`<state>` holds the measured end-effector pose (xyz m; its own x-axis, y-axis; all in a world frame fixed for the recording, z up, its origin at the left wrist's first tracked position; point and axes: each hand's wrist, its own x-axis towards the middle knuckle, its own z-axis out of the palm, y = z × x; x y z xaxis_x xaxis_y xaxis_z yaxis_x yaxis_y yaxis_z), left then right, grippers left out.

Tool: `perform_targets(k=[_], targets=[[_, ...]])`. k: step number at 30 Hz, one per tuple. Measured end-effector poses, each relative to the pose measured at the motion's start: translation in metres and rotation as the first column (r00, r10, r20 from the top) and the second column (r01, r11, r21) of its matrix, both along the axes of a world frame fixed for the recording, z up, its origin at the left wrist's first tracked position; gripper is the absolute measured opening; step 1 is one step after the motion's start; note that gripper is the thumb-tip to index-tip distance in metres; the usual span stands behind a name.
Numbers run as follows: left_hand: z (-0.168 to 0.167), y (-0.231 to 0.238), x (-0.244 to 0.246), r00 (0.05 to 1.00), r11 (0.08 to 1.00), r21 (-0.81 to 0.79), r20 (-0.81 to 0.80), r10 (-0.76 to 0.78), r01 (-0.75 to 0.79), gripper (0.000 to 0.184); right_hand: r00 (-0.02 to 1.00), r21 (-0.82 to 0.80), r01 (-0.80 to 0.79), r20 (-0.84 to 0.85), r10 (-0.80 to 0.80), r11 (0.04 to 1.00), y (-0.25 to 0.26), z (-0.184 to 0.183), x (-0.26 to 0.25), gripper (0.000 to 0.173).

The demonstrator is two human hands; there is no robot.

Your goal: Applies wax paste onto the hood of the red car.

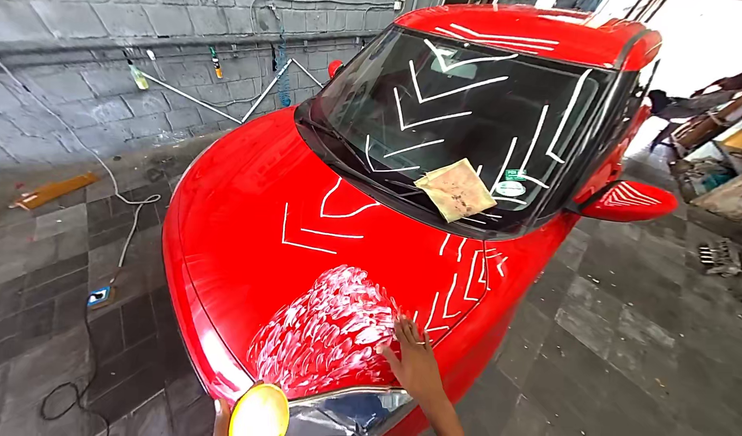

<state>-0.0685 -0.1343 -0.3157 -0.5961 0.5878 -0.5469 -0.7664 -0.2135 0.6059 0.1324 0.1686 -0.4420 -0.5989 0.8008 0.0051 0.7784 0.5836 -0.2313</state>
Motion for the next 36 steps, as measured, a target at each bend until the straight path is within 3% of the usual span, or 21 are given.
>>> perform_targets(k=[2, 6, 10, 13, 16, 19, 22, 26, 30, 32, 34, 36], targets=[[-0.004, 0.000, 0.001, 0.999, 0.999, 0.030, 0.032, -0.031, 0.030, 0.076, 0.996, 0.057, 0.073, -0.052, -0.070, 0.996, 0.000, 0.004, 0.015, 0.093], [-0.002, 0.006, -0.003, 0.997, 0.998, 0.032, 0.045, -0.056, 0.054, 0.078, 0.995, 0.059, -0.027, 0.100, 0.021, 0.998, -0.014, -0.006, 0.045, 0.121], [-0.003, 0.007, 0.004, 0.995, 1.000, 0.007, 0.096, -0.025, 0.024, 0.075, 0.999, 0.120, 0.003, 0.033, -0.007, 0.993, -0.044, -0.005, 0.054, 0.105], [-0.002, 0.012, 0.007, 0.992, 0.999, -0.011, 0.117, -0.041, 0.042, 0.077, 0.993, 0.073, -0.104, 0.055, 0.100, 0.992, -0.076, -0.023, 0.053, 0.118], [-0.004, 0.013, 0.011, 0.990, 0.999, 0.011, 0.132, -0.038, 0.037, 0.075, 0.986, 0.044, -0.159, 0.048, 0.157, 0.986, -0.093, -0.024, 0.045, 0.096], [-0.004, 0.020, 0.011, 0.990, 0.999, 0.022, 0.140, -0.031, 0.028, 0.074, 0.965, 0.020, -0.259, 0.050, 0.258, 0.966, -0.108, -0.038, 0.037, 0.096], [0.000, 0.021, 0.009, 0.993, 0.999, 0.052, 0.117, -0.016, 0.010, 0.074, 0.942, -0.116, -0.307, 0.105, 0.319, 0.945, -0.105, -0.014, 0.024, 0.084], [-0.001, 0.017, 0.008, 0.995, 0.995, 0.089, 0.101, 0.026, -0.035, 0.071, 0.973, 0.021, -0.209, -0.094, 0.211, 0.978, -0.076, 0.015, -0.002, 0.071], [-0.005, 0.008, 0.009, 0.993, 0.997, 0.063, 0.112, 0.028, -0.035, 0.073, 0.966, 0.058, -0.259, 0.031, 0.258, 0.964, -0.056, -0.005, -0.030, 0.080], [-0.004, 0.005, 0.009, 0.993, 0.997, 0.062, 0.115, 0.032, -0.040, 0.073, 0.919, -0.065, -0.365, 0.131, 0.371, 0.929, -0.060, -0.012, -0.036, 0.089], [-0.002, 0.002, 0.007, 0.992, 0.996, 0.058, 0.111, 0.057, -0.064, 0.074, 0.879, -0.129, -0.433, 0.160, 0.450, 0.892, -0.063, -0.002, -0.046, 0.083], [-0.003, -0.001, 0.006, 0.990, 0.993, 0.062, 0.110, 0.091, -0.098, 0.074, 0.901, -0.024, -0.428, 0.072, 0.429, 0.903, -0.060, 0.004, -0.057, 0.078]])
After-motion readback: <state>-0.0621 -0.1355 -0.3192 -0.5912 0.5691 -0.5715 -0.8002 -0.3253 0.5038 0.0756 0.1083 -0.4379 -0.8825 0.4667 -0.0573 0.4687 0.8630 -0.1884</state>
